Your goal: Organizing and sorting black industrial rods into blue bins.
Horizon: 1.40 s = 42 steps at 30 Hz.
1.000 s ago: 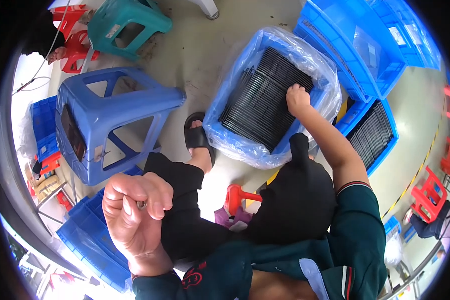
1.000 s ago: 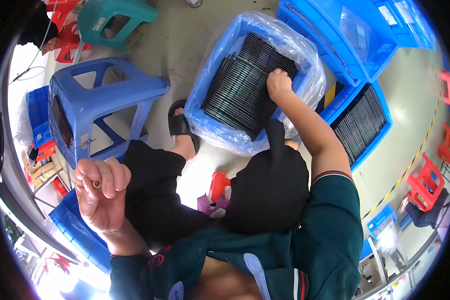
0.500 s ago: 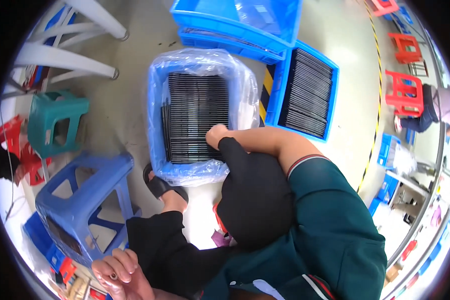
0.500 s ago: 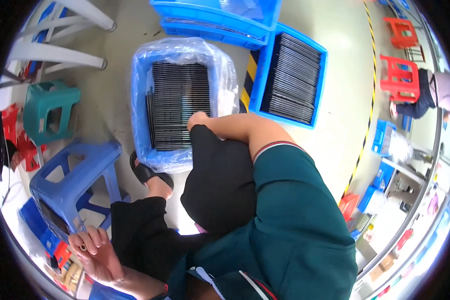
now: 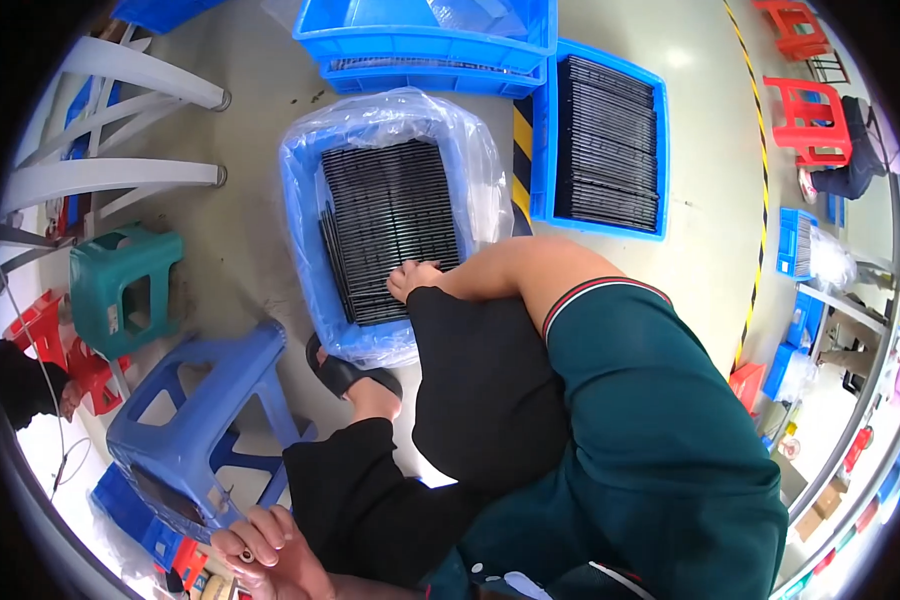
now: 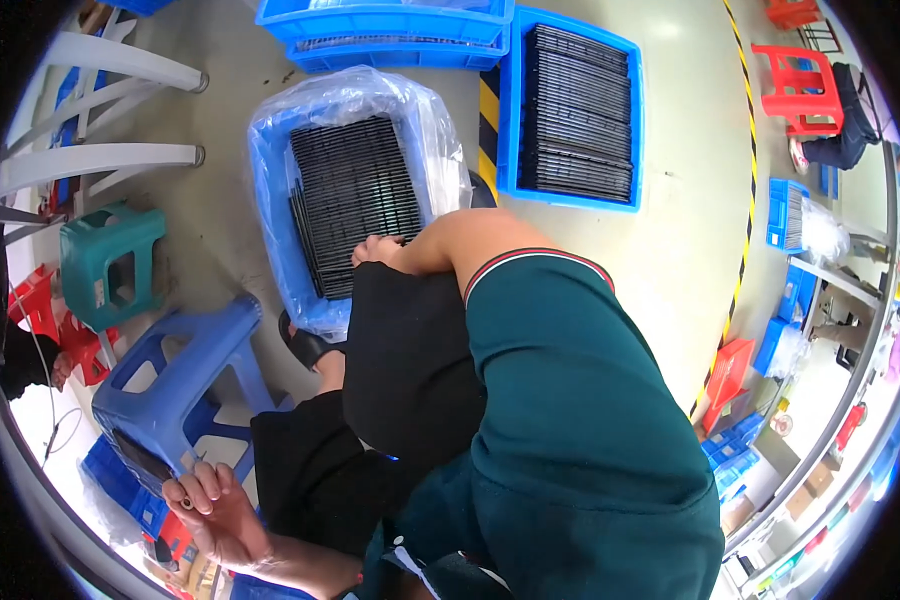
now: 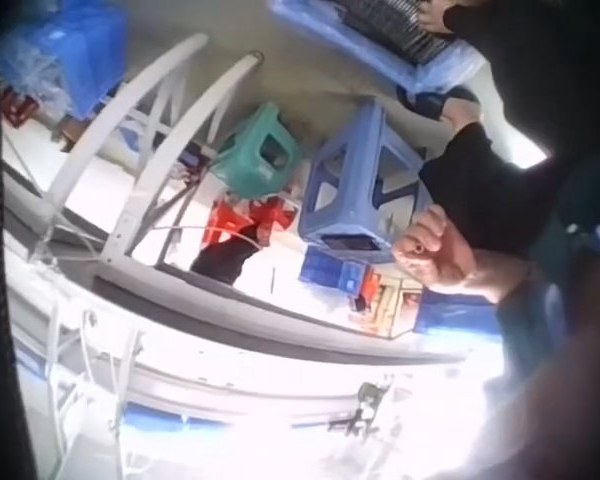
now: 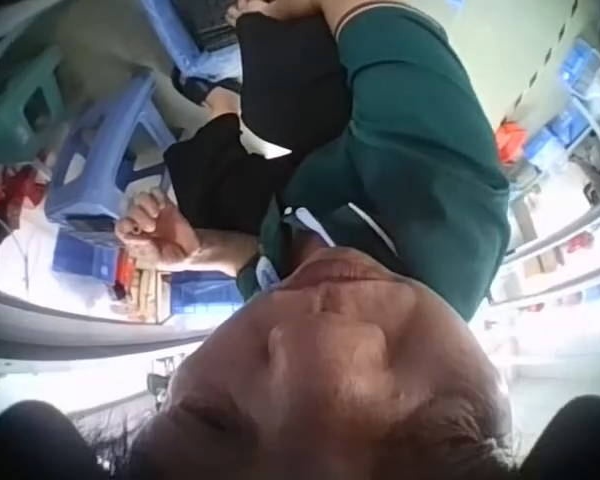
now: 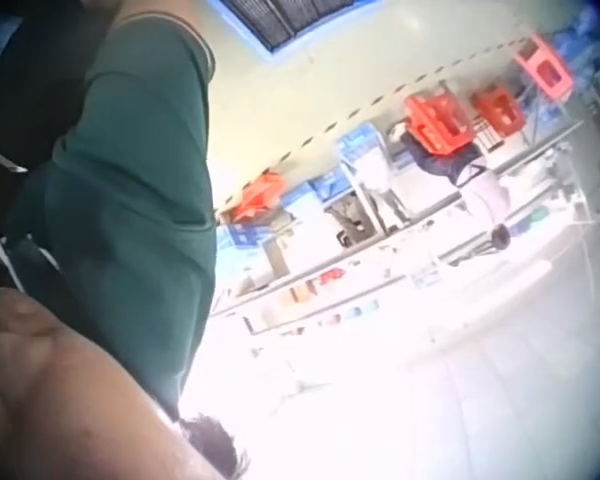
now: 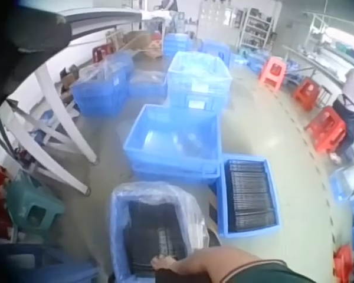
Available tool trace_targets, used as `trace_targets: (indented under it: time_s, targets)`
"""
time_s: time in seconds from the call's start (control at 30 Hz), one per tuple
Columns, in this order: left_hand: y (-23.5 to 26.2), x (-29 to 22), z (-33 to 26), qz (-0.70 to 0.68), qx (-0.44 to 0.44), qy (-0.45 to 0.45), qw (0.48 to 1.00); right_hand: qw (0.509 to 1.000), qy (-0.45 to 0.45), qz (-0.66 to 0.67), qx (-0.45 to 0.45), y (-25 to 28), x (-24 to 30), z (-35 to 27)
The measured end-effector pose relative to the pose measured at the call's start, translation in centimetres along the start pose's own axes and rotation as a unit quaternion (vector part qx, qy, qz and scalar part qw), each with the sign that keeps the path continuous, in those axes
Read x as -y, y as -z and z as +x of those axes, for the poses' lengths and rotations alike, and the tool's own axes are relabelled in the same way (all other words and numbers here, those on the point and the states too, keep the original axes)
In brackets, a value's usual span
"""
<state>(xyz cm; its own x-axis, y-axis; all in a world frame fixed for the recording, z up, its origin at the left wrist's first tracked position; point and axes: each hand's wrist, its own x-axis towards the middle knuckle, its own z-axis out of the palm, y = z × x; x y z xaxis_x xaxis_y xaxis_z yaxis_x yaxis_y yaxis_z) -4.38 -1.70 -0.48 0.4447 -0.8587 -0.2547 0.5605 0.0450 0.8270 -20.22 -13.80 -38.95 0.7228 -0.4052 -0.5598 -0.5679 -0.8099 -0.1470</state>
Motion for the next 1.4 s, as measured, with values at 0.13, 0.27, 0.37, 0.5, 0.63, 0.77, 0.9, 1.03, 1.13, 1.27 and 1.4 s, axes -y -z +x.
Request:
trace_targets:
  time_s: [0.13,0.27,0.37,0.5,0.63,0.77,0.9,1.03,1.13,1.27,1.4]
  targets:
    - [0.0,-0.5,-0.2,0.039,-0.046,-0.017,0.998,0.991,-0.036,0.126,0.005,0.8,0.2,1.6]
    - [0.0,0.5,0.9,0.02,-0.027,-0.018,0.999,0.995,-0.079,0.055,-0.006,-1.1,-3.6,1.6]
    - [0.5,-0.1,0.5,0.03,-0.039,-0.029,0.998,0.992,-0.052,0.002,-0.112,-1.3,-2.8,1.7]
    - [0.7,-0.3,0.3,0.026,-0.035,-0.036,0.998,0.997,-0.014,0.005,-0.072,-0.3,-2.5,1.8]
    - [0.7,-0.3,0.1,0.025,-0.028,-0.038,0.999,0.998,0.014,0.003,-0.064,0.2,-2.9,1.6]
    - [1.0,-0.1,0.1,0.022,-0.021,-0.039,0.999,0.999,-0.016,0.032,-0.029,0.9,-3.2,1.6]
    - [1.4,0.3,0.4,0.022,-0.012,-0.037,0.999,0.998,-0.01,0.062,-0.017,0.1,-4.0,1.5]
    - [0.9,-0.3,-0.2,0.028,-0.005,-0.053,0.998,0.996,-0.006,0.093,-0.005,2.3,-4.3,1.4]
    - [1.0,-0.3,0.0,0.031,-0.012,-0.059,0.998,0.994,-0.04,0.101,0.01,3.3,-4.6,1.0]
    - [0.9,-0.1,0.0,0.03,-0.019,-0.07,0.997,0.998,-0.009,0.066,-0.006,4.8,-6.2,0.3]
    - [0.8,-0.3,0.1,-0.019,-0.002,-0.068,0.997,0.998,0.04,-0.048,-0.011,8.5,-8.5,-0.3]
